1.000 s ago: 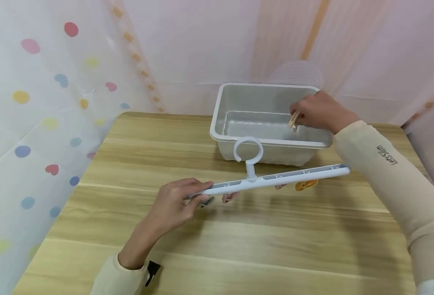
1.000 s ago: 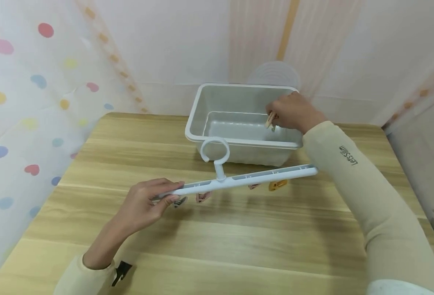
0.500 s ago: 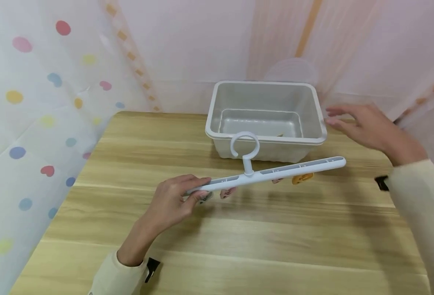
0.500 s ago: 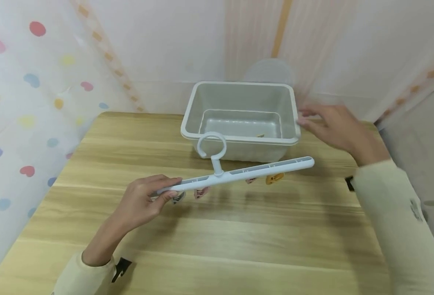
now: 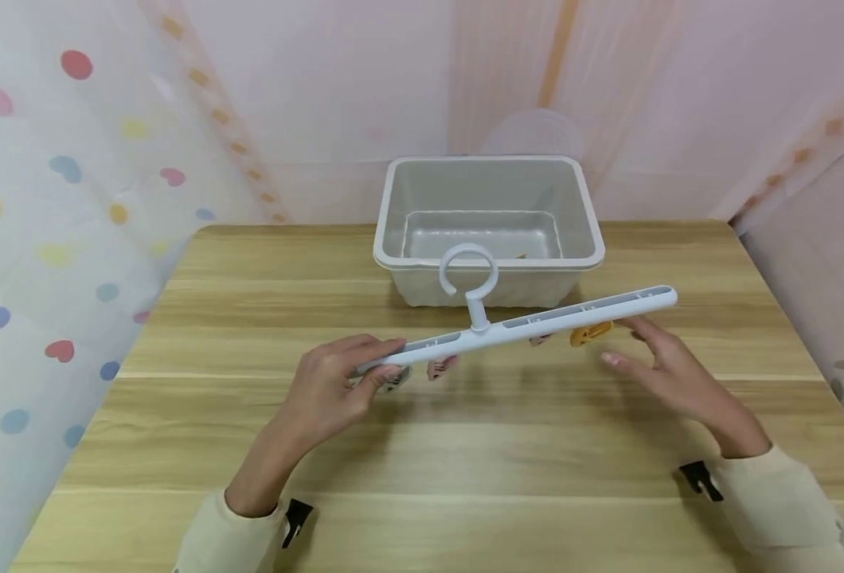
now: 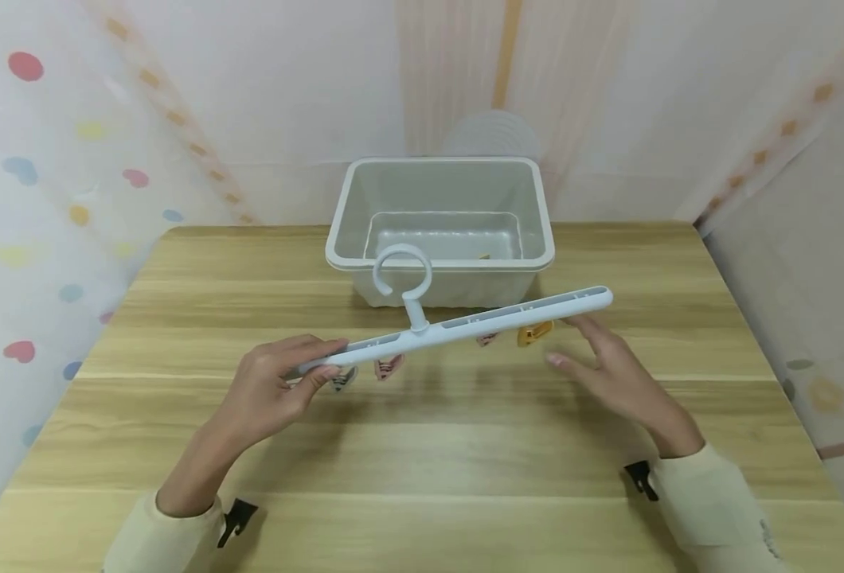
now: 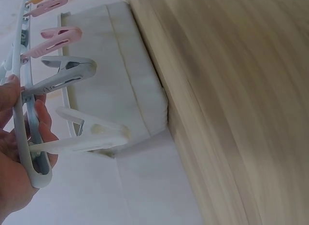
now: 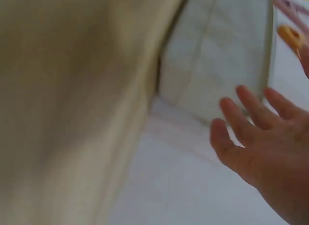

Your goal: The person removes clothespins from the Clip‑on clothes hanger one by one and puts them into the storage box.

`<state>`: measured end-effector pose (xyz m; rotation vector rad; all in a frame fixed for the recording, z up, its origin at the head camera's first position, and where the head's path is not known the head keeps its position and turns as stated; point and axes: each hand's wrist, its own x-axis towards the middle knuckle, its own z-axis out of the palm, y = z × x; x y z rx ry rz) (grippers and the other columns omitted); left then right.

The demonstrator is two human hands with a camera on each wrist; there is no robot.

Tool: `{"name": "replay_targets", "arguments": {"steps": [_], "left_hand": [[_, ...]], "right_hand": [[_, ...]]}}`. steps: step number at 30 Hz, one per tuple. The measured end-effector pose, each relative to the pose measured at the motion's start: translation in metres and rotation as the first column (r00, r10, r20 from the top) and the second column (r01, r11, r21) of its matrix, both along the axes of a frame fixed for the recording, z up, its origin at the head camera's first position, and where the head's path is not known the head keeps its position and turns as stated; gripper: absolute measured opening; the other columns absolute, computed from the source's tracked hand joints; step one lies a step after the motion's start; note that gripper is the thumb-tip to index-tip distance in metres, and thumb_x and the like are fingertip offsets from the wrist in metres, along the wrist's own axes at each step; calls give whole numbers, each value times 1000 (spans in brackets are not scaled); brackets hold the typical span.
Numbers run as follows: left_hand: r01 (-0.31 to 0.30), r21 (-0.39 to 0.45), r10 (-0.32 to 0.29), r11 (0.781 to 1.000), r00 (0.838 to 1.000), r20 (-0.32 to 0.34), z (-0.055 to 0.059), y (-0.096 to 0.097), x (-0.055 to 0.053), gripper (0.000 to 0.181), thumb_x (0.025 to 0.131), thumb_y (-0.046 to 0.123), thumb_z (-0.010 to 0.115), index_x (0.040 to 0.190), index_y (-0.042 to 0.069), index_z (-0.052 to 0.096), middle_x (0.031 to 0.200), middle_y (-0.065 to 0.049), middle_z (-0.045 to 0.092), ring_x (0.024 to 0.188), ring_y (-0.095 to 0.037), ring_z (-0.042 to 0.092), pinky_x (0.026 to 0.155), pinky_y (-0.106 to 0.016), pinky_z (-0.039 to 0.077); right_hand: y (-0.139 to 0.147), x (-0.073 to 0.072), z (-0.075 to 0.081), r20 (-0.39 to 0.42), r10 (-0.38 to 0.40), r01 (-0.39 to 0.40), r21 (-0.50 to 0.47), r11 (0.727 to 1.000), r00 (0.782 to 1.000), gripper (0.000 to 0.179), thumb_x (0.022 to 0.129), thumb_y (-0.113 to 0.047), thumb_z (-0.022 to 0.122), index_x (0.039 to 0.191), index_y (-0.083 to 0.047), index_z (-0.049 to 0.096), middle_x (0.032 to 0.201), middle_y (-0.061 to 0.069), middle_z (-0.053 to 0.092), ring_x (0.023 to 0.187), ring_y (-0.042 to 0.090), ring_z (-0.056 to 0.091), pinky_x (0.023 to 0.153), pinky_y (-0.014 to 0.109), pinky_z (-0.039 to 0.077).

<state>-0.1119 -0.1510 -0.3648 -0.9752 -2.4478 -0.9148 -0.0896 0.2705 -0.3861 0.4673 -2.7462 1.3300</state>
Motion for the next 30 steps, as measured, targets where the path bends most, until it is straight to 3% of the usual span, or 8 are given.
{"name": "replay_targets", "arguments": {"steps": [3, 6, 9, 12, 19, 25, 29, 30], "left_hand": [[7, 4, -7, 1000, 1000, 1, 0, 4, -1, 29, 84, 12, 82, 113, 8, 78, 90, -1, 77, 68, -6, 57, 55, -19, 40], [12, 5, -13, 1000, 1000, 9, 0, 6, -1, 28, 86, 13, 81, 113, 8, 78, 90, -1, 77, 68, -6, 56, 54, -19, 40], [20, 1, -20, 1000, 1000, 16, -1, 9, -1, 28, 86, 13, 80, 114, 8, 78, 90, -1, 77, 68, -6, 56, 54, -20, 40], [24, -4, -23, 1000, 999, 24, -2, 10, -2, 28, 87, 13, 80, 114, 7, 78, 91, -2, 77, 69, -7, 57, 54, -19, 40], [-2, -14, 3, 1000, 999, 43, -2, 10, -3, 29, 87, 13, 80, 115, 8, 78, 90, -1, 77, 68, -7, 55, 56, -21, 40], [-28, -95, 43, 995, 986, 162, -8, 14, -2, 40, 90, 17, 77, 128, 7, 71, 94, -1, 75, 71, -8, 54, 64, -23, 44], [-17, -131, 46, 991, 974, 222, -12, 18, -2, 36, 93, 18, 74, 127, 7, 71, 95, 0, 73, 71, -8, 52, 63, -22, 42], [-15, -129, 44, 991, 973, 227, -12, 19, -2, 32, 93, 17, 73, 124, 8, 73, 95, 1, 73, 72, -7, 52, 63, -22, 42]], "right_hand": [[-15, -1, -10, 13, 48, -44, -217, 975, 999, 51, 99, 0, 60, 148, -10, 48, 143, -3, 56, 128, -8, 48, 101, 16, 44], [-24, -2, -18, 29, 137, -109, -450, 886, 990, 46, 101, 5, 50, 140, -19, 53, 130, -18, 64, 119, -7, 58, 97, 11, 47], [-29, -5, -22, -6, 208, -172, -587, 791, 978, 40, 105, 4, 42, 132, -20, 59, 120, -13, 72, 114, 0, 65, 95, 16, 51], [-33, -7, -24, -67, 243, -228, -646, 729, 968, 32, 107, 1, 38, 121, -14, 64, 109, -9, 72, 105, 4, 67, 90, 19, 53], [-43, -9, -25, -165, 382, -349, -803, 484, 909, 31, 110, -5, 29, 114, -5, 59, 91, -2, 57, 85, 13, 54, 81, 23, 47], [-41, -2, -27, -133, 395, -293, -878, 379, 909, 30, 110, -4, 27, 101, -11, 55, 85, -2, 47, 71, 20, 28, 68, 33, 22], [-38, 0, -32, -158, 416, -310, -893, 327, 895, 35, 110, -2, 23, 106, -10, 57, 79, 1, 40, 64, 21, 26, 66, 33, 20], [-38, -1, -32, -176, 427, -321, -899, 298, 887, 36, 110, -1, 22, 108, -8, 58, 77, 3, 37, 61, 21, 26, 65, 32, 20]]}}
